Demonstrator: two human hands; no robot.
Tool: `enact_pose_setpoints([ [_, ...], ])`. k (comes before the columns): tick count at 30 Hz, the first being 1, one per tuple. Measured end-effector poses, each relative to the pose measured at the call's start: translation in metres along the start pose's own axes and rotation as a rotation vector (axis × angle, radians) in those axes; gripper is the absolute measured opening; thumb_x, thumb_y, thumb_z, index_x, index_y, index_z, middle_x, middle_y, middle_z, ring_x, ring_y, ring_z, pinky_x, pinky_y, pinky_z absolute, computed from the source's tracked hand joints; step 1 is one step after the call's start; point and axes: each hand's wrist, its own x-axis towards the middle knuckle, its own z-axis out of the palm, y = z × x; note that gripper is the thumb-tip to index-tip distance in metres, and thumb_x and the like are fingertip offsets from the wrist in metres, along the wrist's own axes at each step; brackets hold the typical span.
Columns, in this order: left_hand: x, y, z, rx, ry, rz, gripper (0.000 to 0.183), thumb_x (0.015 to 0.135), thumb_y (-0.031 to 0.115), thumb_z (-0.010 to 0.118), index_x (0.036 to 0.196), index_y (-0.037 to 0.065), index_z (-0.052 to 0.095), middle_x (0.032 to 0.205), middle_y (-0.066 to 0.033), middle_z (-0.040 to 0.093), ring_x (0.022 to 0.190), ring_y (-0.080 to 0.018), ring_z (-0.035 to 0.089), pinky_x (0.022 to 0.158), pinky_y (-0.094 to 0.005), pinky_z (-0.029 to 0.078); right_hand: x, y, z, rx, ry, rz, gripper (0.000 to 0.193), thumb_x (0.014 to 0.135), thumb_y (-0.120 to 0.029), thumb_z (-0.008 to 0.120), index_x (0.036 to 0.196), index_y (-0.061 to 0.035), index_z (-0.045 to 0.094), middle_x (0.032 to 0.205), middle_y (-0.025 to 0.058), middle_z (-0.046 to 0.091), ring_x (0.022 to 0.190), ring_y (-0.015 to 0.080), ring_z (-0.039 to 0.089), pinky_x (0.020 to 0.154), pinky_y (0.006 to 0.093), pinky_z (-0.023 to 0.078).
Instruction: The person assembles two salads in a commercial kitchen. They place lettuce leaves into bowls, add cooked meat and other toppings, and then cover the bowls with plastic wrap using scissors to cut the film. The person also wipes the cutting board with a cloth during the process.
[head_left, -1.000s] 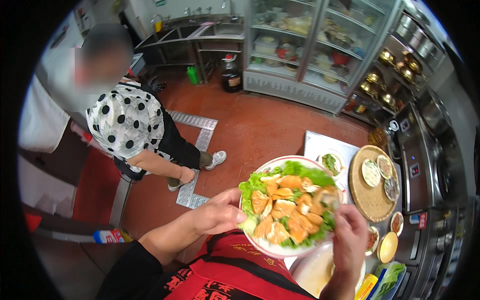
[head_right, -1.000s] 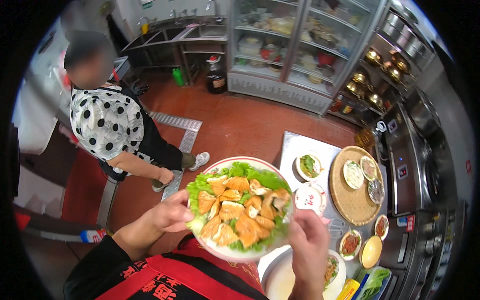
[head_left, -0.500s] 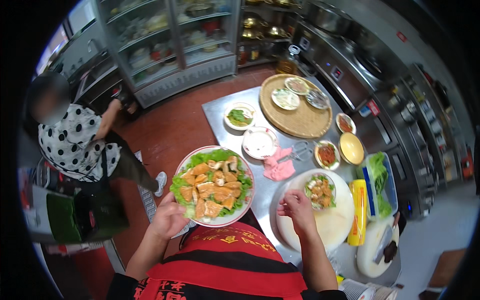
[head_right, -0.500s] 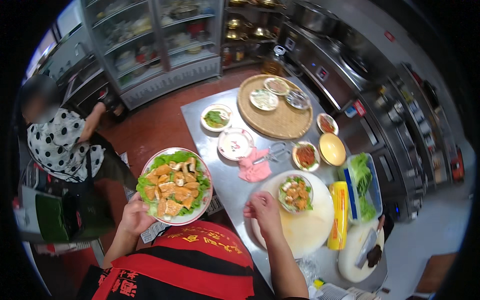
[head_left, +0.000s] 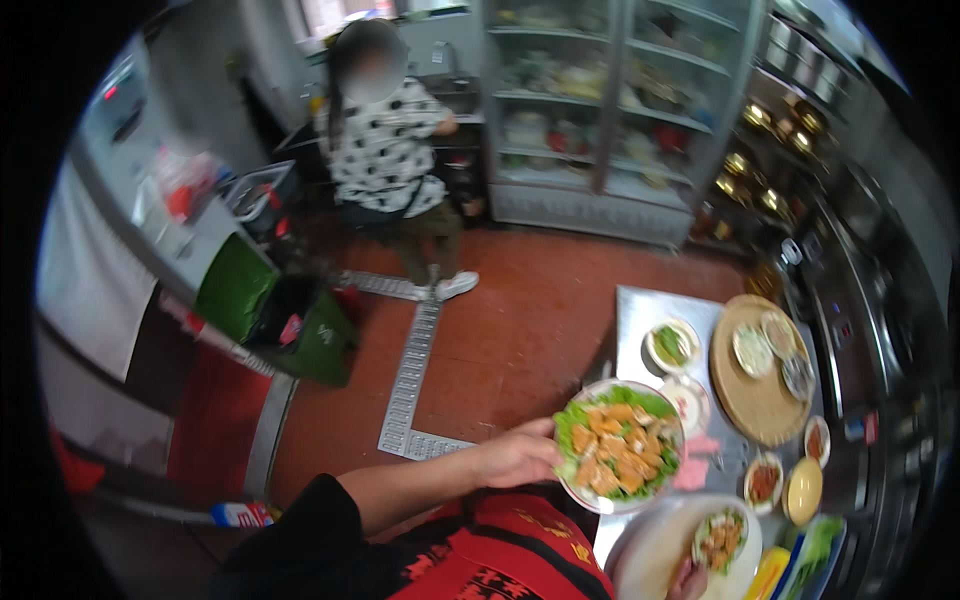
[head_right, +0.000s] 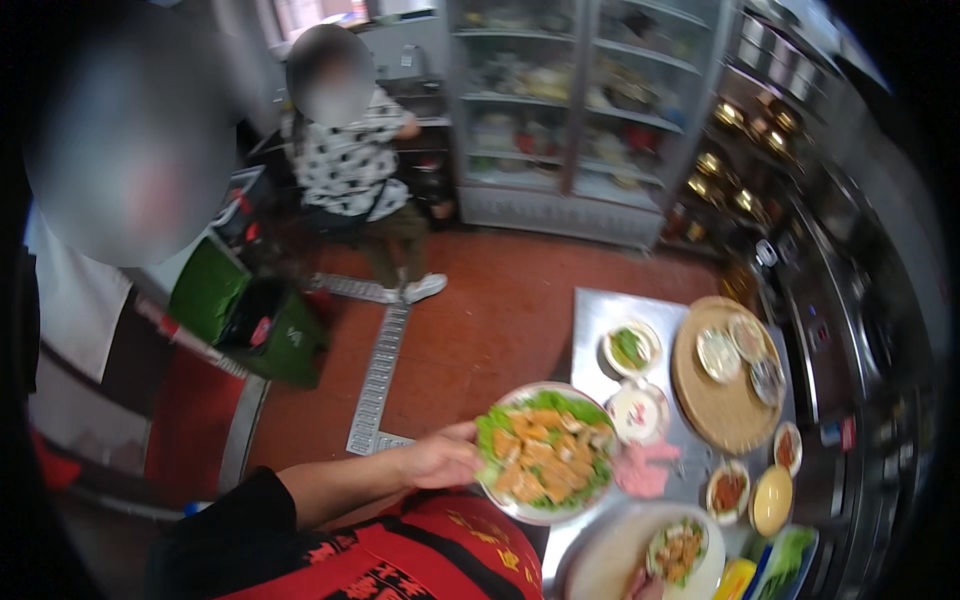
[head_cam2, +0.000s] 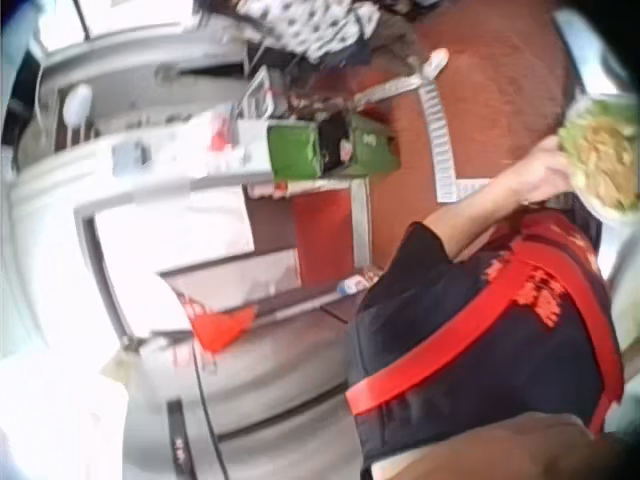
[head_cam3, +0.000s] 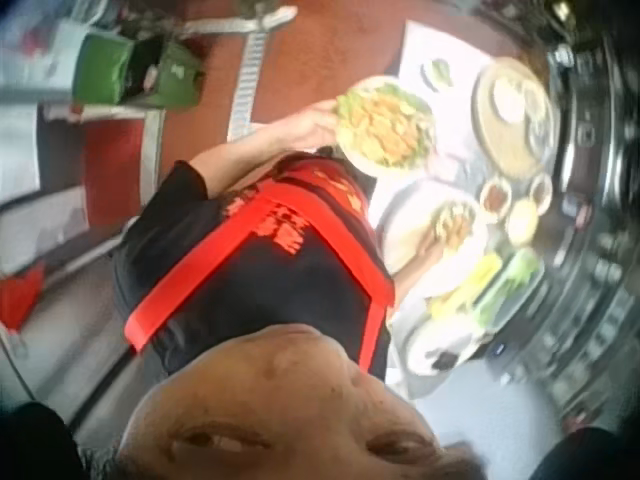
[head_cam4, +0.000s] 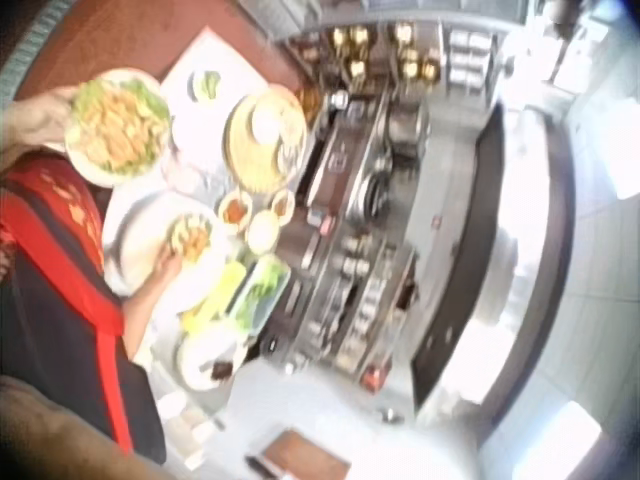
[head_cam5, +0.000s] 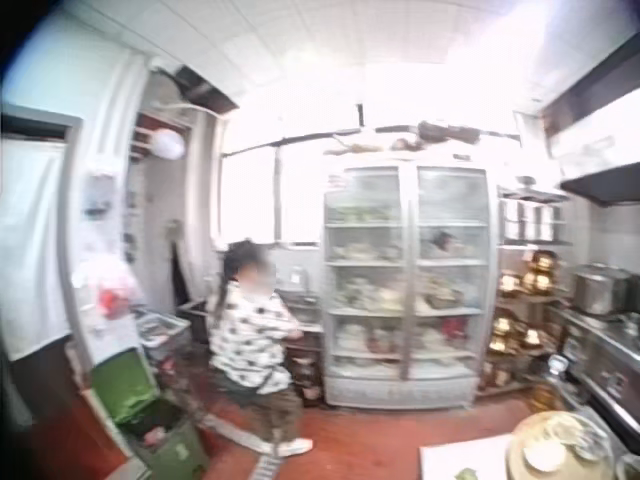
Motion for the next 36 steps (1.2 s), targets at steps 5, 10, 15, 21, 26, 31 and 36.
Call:
enact_pose_setpoints([
  [5, -0.013, -0.009, -0.020, -0.045, -0.015, 0.100, 0.057, 0.079, -0.002, 0.052, 0.134, -0.001, 0.035, 0.130, -0.0148, 0.050, 0.119, -0.0251, 0.051, 0.102, -0.0423, 0.040, -0.040, -0.013, 0.044, -0.114, 0.070, 0.026, 0.023, 0.087, -0.013, 0.057, 0.105, -0.0005, 0.060, 0.090, 0.0058, 0.063, 0.080, 0.0129, 0.058, 0.068, 0.0241, 0.046],
  [10, -0.015, -0.017, -0.023, -0.053, 0.083, 0.235, 0.058, 0.076, 0.000, 0.053, 0.132, -0.003, 0.038, 0.129, -0.0168, 0.051, 0.119, -0.0278, 0.052, 0.102, -0.0439, 0.041, -0.107, -0.093, 0.075, -0.034, -0.059, -0.077, 0.028, 0.082, -0.012, 0.061, 0.107, 0.0030, 0.060, 0.090, 0.0080, 0.063, 0.086, 0.0156, 0.057, 0.081, 0.0291, 0.045],
  [15, -0.015, 0.013, -0.009, 0.051, 0.223, 0.334, 0.061, 0.071, 0.003, 0.054, 0.129, -0.005, 0.042, 0.128, -0.0186, 0.052, 0.119, -0.0301, 0.052, 0.104, -0.0436, 0.040, -0.205, -0.178, 0.165, -0.111, -0.424, -0.159, 0.025, 0.085, -0.006, 0.049, 0.108, 0.0018, 0.055, 0.089, 0.0091, 0.064, 0.062, 0.0125, 0.059, 0.052, 0.0232, 0.049],
  [21, -0.014, 0.029, -0.004, 0.152, 0.243, 0.387, 0.064, 0.070, 0.009, 0.054, 0.132, -0.005, 0.040, 0.129, -0.0196, 0.051, 0.118, -0.0300, 0.052, 0.103, -0.0412, 0.041, -0.332, -0.240, 0.214, -0.257, -0.637, -0.163, 0.038, 0.082, -0.012, 0.058, 0.114, 0.0069, 0.052, 0.097, 0.0146, 0.063, 0.075, 0.0190, 0.064, 0.057, 0.0291, 0.052],
  [26, -0.020, 0.029, -0.013, 0.174, 0.244, 0.391, 0.070, 0.071, 0.010, 0.053, 0.136, -0.005, 0.033, 0.135, -0.0205, 0.045, 0.122, -0.0313, 0.049, 0.105, -0.0420, 0.039, -0.397, -0.269, 0.231, -0.490, -0.677, -0.260, 0.034, 0.081, -0.013, 0.063, 0.111, 0.0032, 0.058, 0.096, 0.0095, 0.063, 0.088, 0.0177, 0.058, 0.081, 0.0306, 0.045],
  [31, -0.016, 0.033, -0.017, 0.122, 0.195, 0.324, 0.069, 0.072, 0.005, 0.054, 0.137, -0.005, 0.032, 0.137, -0.0209, 0.043, 0.124, -0.0328, 0.046, 0.106, -0.0450, 0.038, -0.399, -0.261, 0.226, -0.539, -0.756, -0.326, 0.030, 0.080, -0.012, 0.064, 0.105, 0.0032, 0.059, 0.092, 0.0091, 0.063, 0.083, 0.0172, 0.057, 0.076, 0.0299, 0.044],
  [36, -0.012, 0.034, -0.010, 0.111, 0.183, 0.291, 0.068, 0.073, 0.004, 0.053, 0.136, -0.007, 0.032, 0.136, -0.0213, 0.043, 0.125, -0.0325, 0.046, 0.106, -0.0449, 0.038, -0.395, -0.265, 0.226, -0.568, -0.790, -0.347, 0.026, 0.078, -0.011, 0.065, 0.100, 0.0033, 0.060, 0.089, 0.0086, 0.062, 0.077, 0.0168, 0.056, 0.070, 0.0292, 0.043],
])
